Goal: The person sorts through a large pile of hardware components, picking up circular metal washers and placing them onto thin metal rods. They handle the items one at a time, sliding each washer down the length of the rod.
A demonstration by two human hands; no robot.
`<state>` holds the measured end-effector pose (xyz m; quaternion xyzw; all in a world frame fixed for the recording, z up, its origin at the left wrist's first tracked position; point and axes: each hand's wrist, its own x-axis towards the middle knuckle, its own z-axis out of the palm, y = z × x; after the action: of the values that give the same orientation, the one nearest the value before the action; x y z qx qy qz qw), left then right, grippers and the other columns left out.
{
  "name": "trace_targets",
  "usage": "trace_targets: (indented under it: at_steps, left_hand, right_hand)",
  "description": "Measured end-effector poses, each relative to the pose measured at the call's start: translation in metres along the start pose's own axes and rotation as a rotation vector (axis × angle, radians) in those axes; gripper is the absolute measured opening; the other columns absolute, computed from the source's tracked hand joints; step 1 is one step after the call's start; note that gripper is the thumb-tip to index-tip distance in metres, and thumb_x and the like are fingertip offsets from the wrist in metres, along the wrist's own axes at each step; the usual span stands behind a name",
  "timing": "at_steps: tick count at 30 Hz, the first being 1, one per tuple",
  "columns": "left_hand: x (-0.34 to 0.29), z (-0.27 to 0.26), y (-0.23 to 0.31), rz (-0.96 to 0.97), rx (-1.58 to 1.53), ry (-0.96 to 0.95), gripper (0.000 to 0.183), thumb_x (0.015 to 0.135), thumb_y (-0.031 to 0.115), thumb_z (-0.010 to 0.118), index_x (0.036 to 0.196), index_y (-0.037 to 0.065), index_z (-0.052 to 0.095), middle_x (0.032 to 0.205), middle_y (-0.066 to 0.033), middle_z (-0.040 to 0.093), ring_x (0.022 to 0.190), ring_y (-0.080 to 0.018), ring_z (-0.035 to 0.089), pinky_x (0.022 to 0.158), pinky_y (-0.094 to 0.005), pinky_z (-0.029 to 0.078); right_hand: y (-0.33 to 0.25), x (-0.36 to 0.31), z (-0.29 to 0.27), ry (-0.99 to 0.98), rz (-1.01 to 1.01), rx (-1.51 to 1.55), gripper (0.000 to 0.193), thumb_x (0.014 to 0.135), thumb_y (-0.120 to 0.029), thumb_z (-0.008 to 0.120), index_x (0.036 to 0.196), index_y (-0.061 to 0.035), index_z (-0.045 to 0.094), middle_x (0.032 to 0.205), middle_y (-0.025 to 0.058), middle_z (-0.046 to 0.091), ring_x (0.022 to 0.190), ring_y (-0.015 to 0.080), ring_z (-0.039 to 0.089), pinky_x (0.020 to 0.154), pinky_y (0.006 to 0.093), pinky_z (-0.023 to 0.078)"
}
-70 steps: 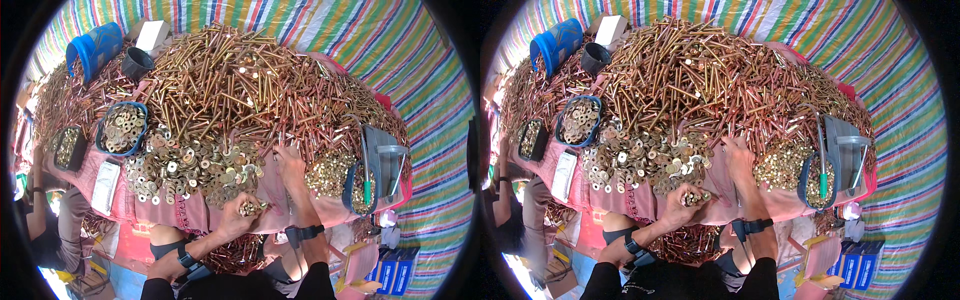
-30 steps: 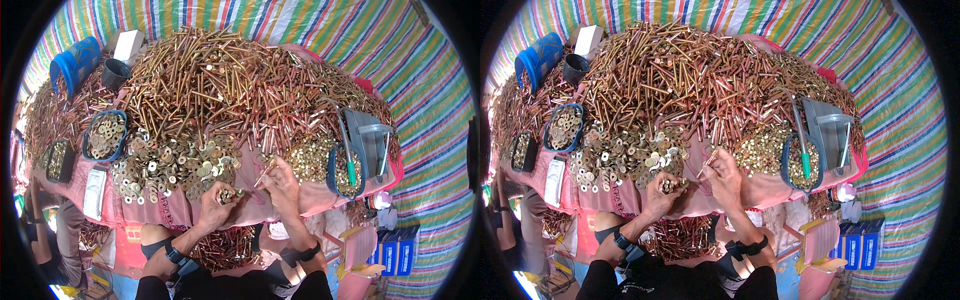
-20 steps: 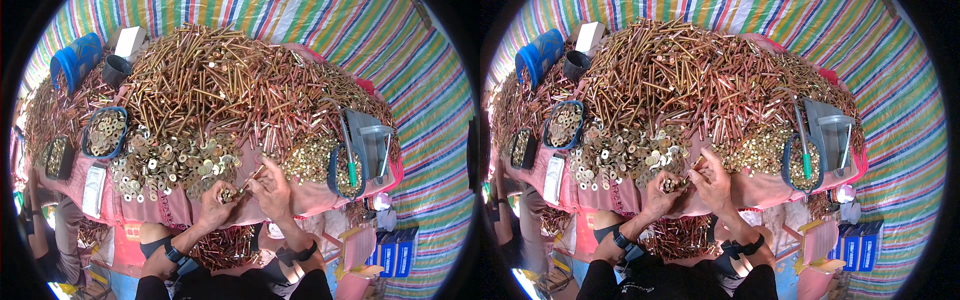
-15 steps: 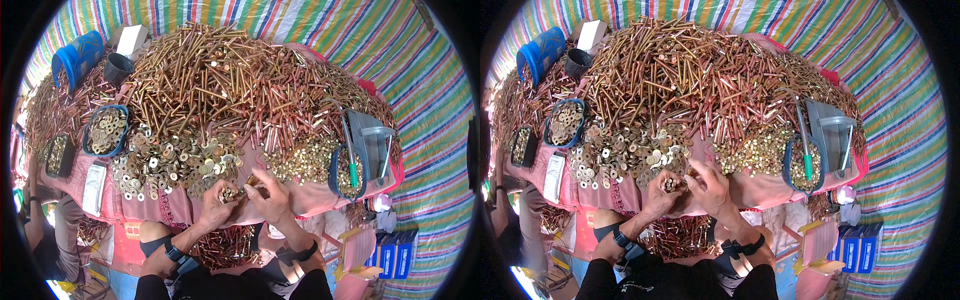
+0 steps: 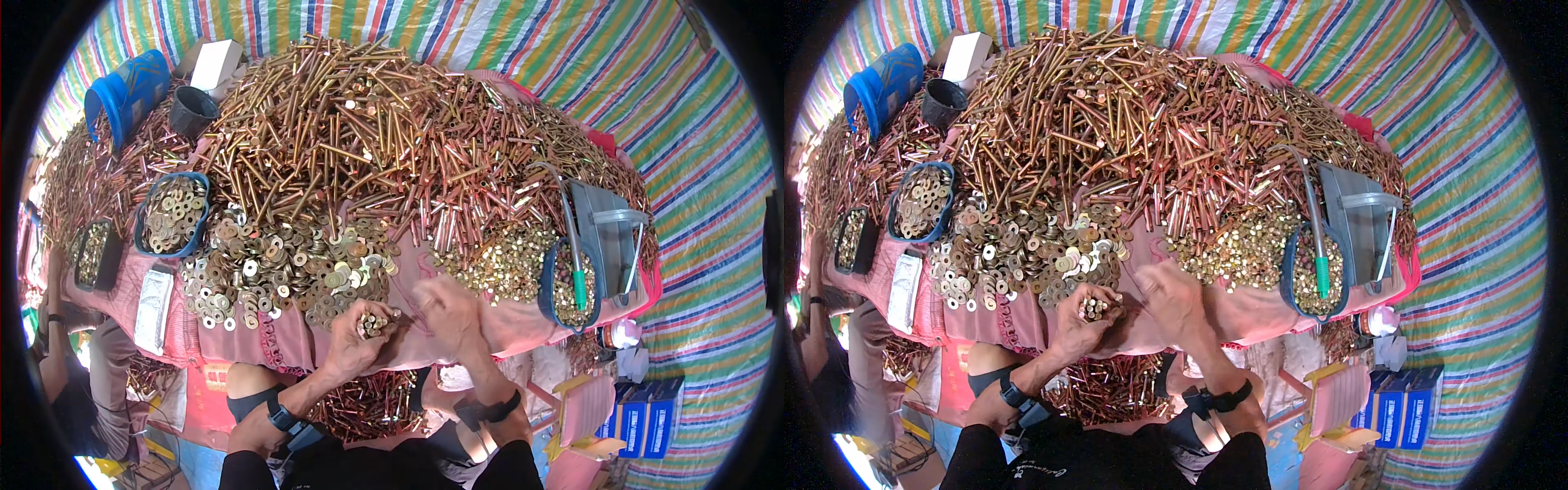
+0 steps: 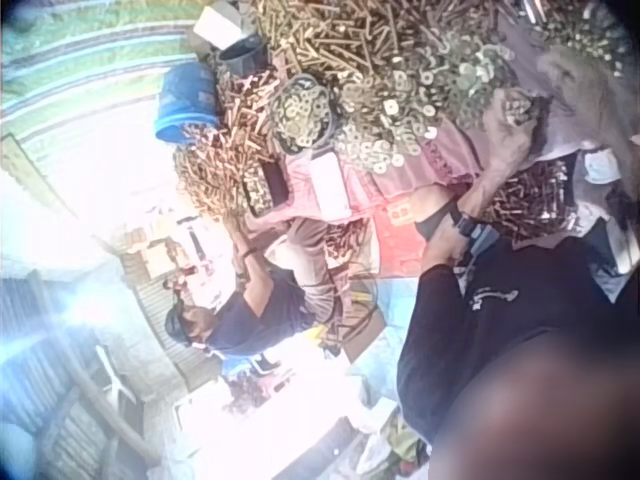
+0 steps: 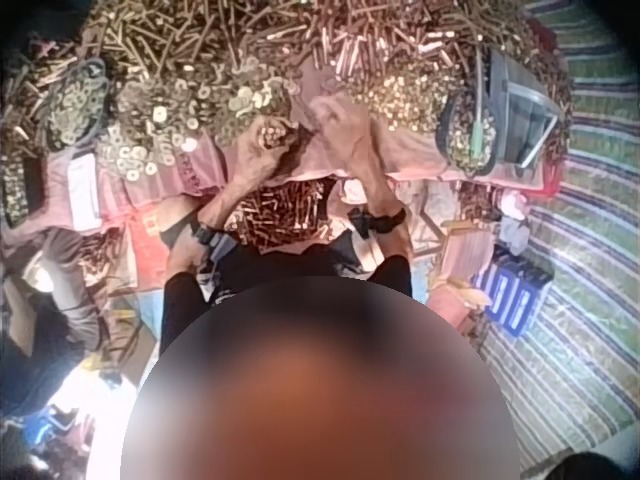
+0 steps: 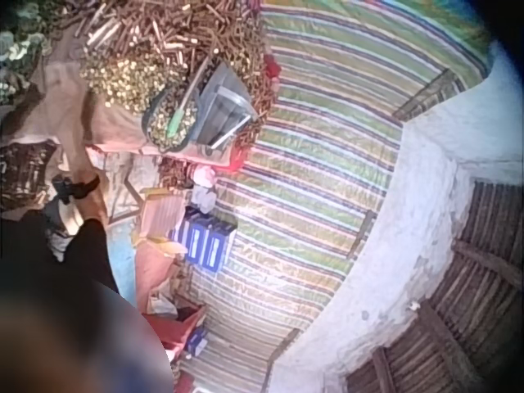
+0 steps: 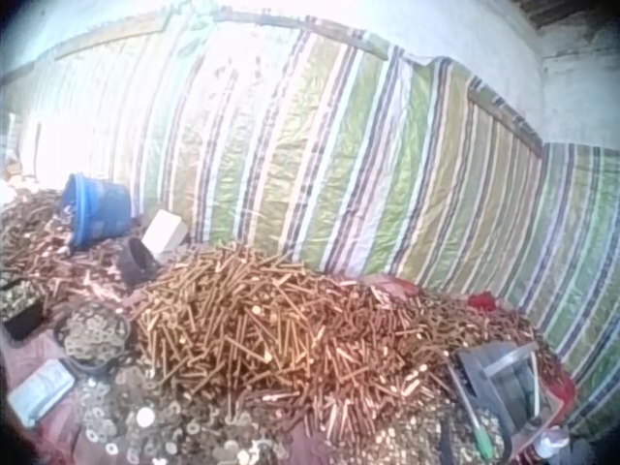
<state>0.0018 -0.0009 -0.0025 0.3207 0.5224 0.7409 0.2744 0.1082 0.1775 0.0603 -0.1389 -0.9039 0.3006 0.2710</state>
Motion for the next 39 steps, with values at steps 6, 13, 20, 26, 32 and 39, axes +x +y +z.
trace_targets:
  at_steps: [6, 13, 20, 26, 32, 39]
  left_hand:
    - [0.001, 0.001, 0.003, -0.025, 0.055, -0.030, 0.025, 0.087, -0.011, 0.070, 0.106, 0.001, 0.060, 0.110, -0.0109, 0.068, 0.103, -0.0158, 0.066, 0.092, -0.0318, 0.054]
    - [0.002, 0.003, 0.012, -0.032, 0.095, -0.015, 0.030, 0.087, -0.004, 0.072, 0.116, 0.001, 0.068, 0.106, -0.0094, 0.072, 0.096, -0.0154, 0.069, 0.086, -0.0296, 0.055]
    - [0.006, 0.005, 0.013, 0.117, 0.176, 0.003, 0.032, 0.083, -0.003, 0.081, 0.113, 0.001, 0.071, 0.105, -0.0113, 0.072, 0.095, -0.0178, 0.071, 0.084, -0.0307, 0.055]
    - [0.007, 0.006, 0.010, 0.147, 0.235, 0.020, 0.029, 0.084, -0.001, 0.083, 0.111, 0.002, 0.071, 0.102, -0.0105, 0.073, 0.091, -0.0175, 0.071, 0.080, -0.0307, 0.055]
    - [0.003, 0.008, 0.013, 0.005, 0.162, 0.041, 0.026, 0.086, 0.001, 0.082, 0.110, 0.002, 0.071, 0.098, -0.0096, 0.075, 0.088, -0.0151, 0.071, 0.078, -0.0305, 0.056]
    - [0.003, 0.007, 0.008, 0.041, 0.243, 0.055, 0.025, 0.088, 0.001, 0.079, 0.112, 0.001, 0.071, 0.095, -0.0091, 0.075, 0.088, -0.0126, 0.070, 0.077, -0.0295, 0.055]
  right_hand:
    - [0.054, 0.026, -0.009, 0.075, 0.207, -0.349, 0.017, 0.089, -0.009, 0.077, 0.106, -0.0064, 0.079, 0.083, 0.0156, 0.066, 0.075, 0.0335, 0.067, 0.071, 0.0453, 0.053]
    - [0.071, 0.040, 0.003, -0.157, 0.193, -0.595, 0.024, 0.085, -0.009, 0.074, 0.107, -0.0147, 0.082, 0.088, 0.0177, 0.071, 0.080, 0.0358, 0.072, 0.073, 0.0458, 0.057]
    - [0.077, 0.051, 0.004, -0.281, 0.189, -0.629, 0.028, 0.084, -0.006, 0.073, 0.107, -0.0179, 0.082, 0.094, 0.0191, 0.072, 0.082, 0.0379, 0.072, 0.075, 0.0479, 0.056]
    - [0.075, 0.048, 0.003, -0.183, 0.107, -0.520, 0.018, 0.089, -0.007, 0.073, 0.106, -0.0056, 0.071, 0.091, 0.0184, 0.070, 0.076, 0.0343, 0.071, 0.071, 0.0455, 0.056]
    - [0.061, 0.041, -0.001, -0.177, 0.419, 0.329, 0.015, 0.094, -0.003, 0.064, 0.108, 0.0011, 0.063, 0.089, 0.0114, 0.068, 0.069, 0.0157, 0.068, 0.058, 0.0311, 0.055]
    - [0.036, 0.024, -0.004, -0.252, 0.579, 0.792, 0.023, 0.094, -0.003, 0.063, 0.116, 0.0040, 0.061, 0.090, 0.0117, 0.068, 0.070, 0.0167, 0.068, 0.059, 0.0299, 0.057]
